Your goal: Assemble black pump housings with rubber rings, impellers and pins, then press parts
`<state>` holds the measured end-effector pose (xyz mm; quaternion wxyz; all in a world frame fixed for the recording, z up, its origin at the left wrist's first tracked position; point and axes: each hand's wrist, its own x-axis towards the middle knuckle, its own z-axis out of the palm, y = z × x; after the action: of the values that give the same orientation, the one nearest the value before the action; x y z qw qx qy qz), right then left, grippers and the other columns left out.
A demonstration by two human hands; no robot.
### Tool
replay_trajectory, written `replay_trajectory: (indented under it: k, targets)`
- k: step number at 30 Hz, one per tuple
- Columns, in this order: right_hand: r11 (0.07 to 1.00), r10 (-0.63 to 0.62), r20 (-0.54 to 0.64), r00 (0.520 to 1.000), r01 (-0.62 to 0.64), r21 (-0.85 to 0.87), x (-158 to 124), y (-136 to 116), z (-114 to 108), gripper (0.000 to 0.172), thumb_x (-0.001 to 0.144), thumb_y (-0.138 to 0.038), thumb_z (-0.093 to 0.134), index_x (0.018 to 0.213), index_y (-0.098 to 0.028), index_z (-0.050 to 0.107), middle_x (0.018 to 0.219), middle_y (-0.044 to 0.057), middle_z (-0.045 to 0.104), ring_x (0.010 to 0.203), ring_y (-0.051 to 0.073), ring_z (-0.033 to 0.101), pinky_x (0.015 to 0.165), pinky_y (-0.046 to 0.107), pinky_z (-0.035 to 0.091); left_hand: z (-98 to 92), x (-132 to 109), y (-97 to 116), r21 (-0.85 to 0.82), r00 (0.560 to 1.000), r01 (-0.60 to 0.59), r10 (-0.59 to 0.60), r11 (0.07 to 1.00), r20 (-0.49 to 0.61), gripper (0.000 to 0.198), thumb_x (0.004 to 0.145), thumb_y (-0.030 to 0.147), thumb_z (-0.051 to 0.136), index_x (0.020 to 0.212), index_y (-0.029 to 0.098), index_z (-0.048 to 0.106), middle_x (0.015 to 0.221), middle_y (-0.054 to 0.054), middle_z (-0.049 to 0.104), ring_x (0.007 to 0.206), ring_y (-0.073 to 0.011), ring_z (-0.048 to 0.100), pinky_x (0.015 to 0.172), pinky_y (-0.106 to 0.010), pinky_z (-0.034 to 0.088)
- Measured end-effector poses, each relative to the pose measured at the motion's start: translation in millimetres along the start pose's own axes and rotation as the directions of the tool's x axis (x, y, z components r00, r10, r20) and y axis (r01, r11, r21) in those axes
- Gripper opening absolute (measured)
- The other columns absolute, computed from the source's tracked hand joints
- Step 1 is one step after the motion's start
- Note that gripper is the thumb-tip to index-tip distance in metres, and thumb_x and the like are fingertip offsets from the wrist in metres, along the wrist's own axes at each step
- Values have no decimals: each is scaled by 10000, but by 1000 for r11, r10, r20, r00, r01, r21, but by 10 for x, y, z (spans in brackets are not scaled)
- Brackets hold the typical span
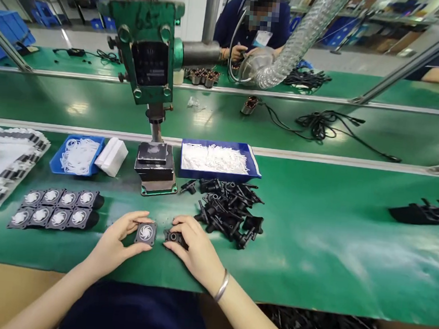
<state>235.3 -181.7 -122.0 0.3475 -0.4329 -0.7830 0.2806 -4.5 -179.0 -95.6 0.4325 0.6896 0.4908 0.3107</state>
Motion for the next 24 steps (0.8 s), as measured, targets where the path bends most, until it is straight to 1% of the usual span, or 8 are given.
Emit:
replay_trajectory:
  k: [2,5,9,11,14,17,20,24]
  targets:
    - [999,32,41,999,-33,39,-30,43,-43,162,907,-252,662,1055,-238,599,1177,103,607,1140,233,607,966,423,541,110,-41,-50,-121,1000,11,-14,993,-23,591,812,270,757,1332,264,476,1189,-67,686,1110,-212,670,1008,-392,543]
    - [996,43,63,997,-47,69,0,29,-154,116,905,-248,666,1006,-234,612,1178,101,613,1135,227,617,958,404,548,170,-47,-89,-169,1000,5,-8,986,-22,620,787,256,786,1323,273,473,1166,-60,684,1123,-218,665,1025,-406,531]
    - [996,44,-17,999,-43,82,151,-144,-275,128,864,-252,721,918,-225,608,1134,91,639,1106,231,631,934,397,554,173,-37,-105,-151,1000,-12,12,988,1,629,775,248,804,1310,293,476,1161,-49,681,1149,-229,655,1036,-421,521]
    - [995,7,-39,999,-3,101,243,-272,-295,140,859,-236,728,926,-224,606,1112,82,646,1115,227,624,941,396,547,174,-39,-106,-138,1000,-25,25,990,-1,634,777,253,803,1315,293,470,1154,-49,677,1138,-230,658,1024,-417,527]
    - [983,-99,-9,995,99,152,352,-427,-244,172,853,-204,734,961,-219,600,1080,73,647,1132,219,605,946,380,537,176,-44,-104,-134,998,-62,60,989,-15,614,799,258,783,1319,291,457,1141,-49,666,1073,-210,680,971,-377,557]
    - [971,-172,12,985,167,171,406,-479,-139,210,849,-185,737,1000,-207,592,1076,80,642,1134,213,590,956,369,523,174,-43,-108,-113,995,-98,97,989,-20,583,827,257,750,1323,294,445,1139,-49,664,1036,-198,686,928,-349,571]
    - [971,-195,25,981,189,149,421,-458,-61,189,875,-189,709,1013,-200,581,1071,85,638,1137,214,577,969,379,510,173,-42,-121,-77,994,-109,107,991,-29,586,829,261,745,1328,303,440,1159,-50,662,1048,-205,681,927,-354,569]
    - [978,-167,46,985,160,135,419,-434,-29,168,901,-209,678,1025,-202,566,1053,83,636,1121,218,572,950,391,515,180,-44,-133,-53,994,-102,100,993,-35,586,834,274,741,1334,316,437,1192,-46,654,1045,-203,679,931,-364,570]
